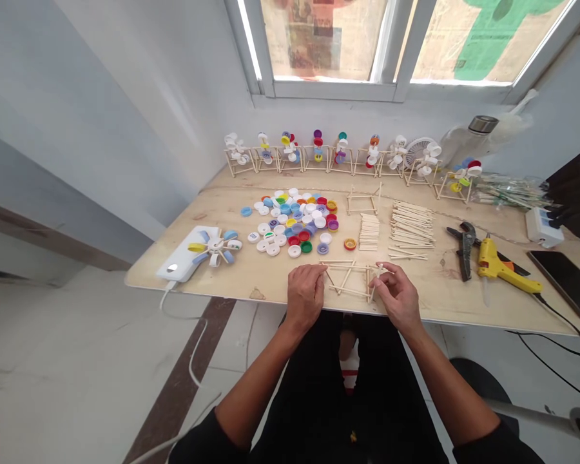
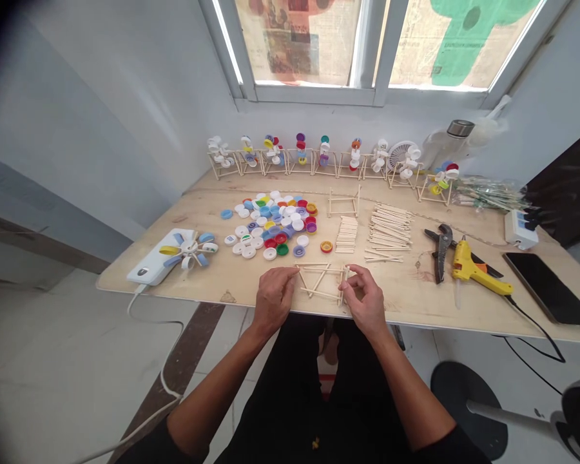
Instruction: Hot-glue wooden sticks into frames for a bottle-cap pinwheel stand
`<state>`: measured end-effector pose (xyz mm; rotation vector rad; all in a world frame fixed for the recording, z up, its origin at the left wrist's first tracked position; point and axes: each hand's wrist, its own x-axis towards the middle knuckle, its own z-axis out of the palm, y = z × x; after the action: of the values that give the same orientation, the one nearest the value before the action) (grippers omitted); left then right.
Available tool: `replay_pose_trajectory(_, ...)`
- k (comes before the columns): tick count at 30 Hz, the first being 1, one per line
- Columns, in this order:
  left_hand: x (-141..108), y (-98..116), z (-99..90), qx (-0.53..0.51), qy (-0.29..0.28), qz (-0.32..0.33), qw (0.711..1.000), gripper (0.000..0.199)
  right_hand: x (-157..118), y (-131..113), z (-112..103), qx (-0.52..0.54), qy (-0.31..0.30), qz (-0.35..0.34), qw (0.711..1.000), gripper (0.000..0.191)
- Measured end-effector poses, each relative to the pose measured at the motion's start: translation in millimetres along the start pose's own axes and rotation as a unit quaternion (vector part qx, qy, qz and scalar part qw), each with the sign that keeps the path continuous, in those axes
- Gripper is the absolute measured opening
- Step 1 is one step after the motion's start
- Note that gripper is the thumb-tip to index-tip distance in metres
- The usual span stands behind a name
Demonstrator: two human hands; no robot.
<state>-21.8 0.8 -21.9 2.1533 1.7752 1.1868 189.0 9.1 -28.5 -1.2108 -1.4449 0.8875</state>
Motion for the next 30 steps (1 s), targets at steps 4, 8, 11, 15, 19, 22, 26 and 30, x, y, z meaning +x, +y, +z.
replay_pose_trajectory(4,-1.1,-0.8,1.5,0.008,-0.006,-0.007,1.0,0.025,0.0,0.7,0.5,0.002,-0.001,-0.004,1.0,0.034)
replay_pose_trajectory(8,-2.7,-2.7,3.3,0.01,-0.002,-0.011,1.0,0.024,-0.2,-1.4,1.2,-0.011,0.0,-0.003,1.0,0.035)
replay_pose_trajectory(11,-3.4,-3.6,4.5,0.014,0.001,-0.013,1.0,0.024,-0.2,-2.7,0.9,-0.022,-0.003,-0.001,1.0,0.036)
replay_pose_trajectory(15,-4.1,-4.2,5.1,0.013,0.002,-0.016,1.0,0.023,-0.1,-2.5,0.5,-0.035,-0.004,-0.002,0.999,0.036)
replay_pose_trajectory(19,-4.6,-4.7,4.7,0.003,0.001,-0.026,1.0,0.021,-0.1,-3.0,0.6,-0.044,0.004,-0.003,0.999,0.037)
replay_pose_trajectory(22,-4.5,-4.1,4.0,-0.004,0.0,-0.035,0.999,0.018,-0.2,-4.1,0.4,-0.048,0.003,-0.002,0.999,0.037)
replay_pose_trajectory(26,-4.2,-3.1,3.7,-0.005,0.004,-0.039,0.999,0.016,-0.6,-3.2,0.2,-0.049,0.004,-0.007,0.999,0.036)
replay_pose_trajectory(30,-4.6,-3.8,4.4,-0.016,0.006,-0.048,0.999,0.014,-0.5,-0.3,0.5,-0.052,0.008,-0.009,0.999,0.037)
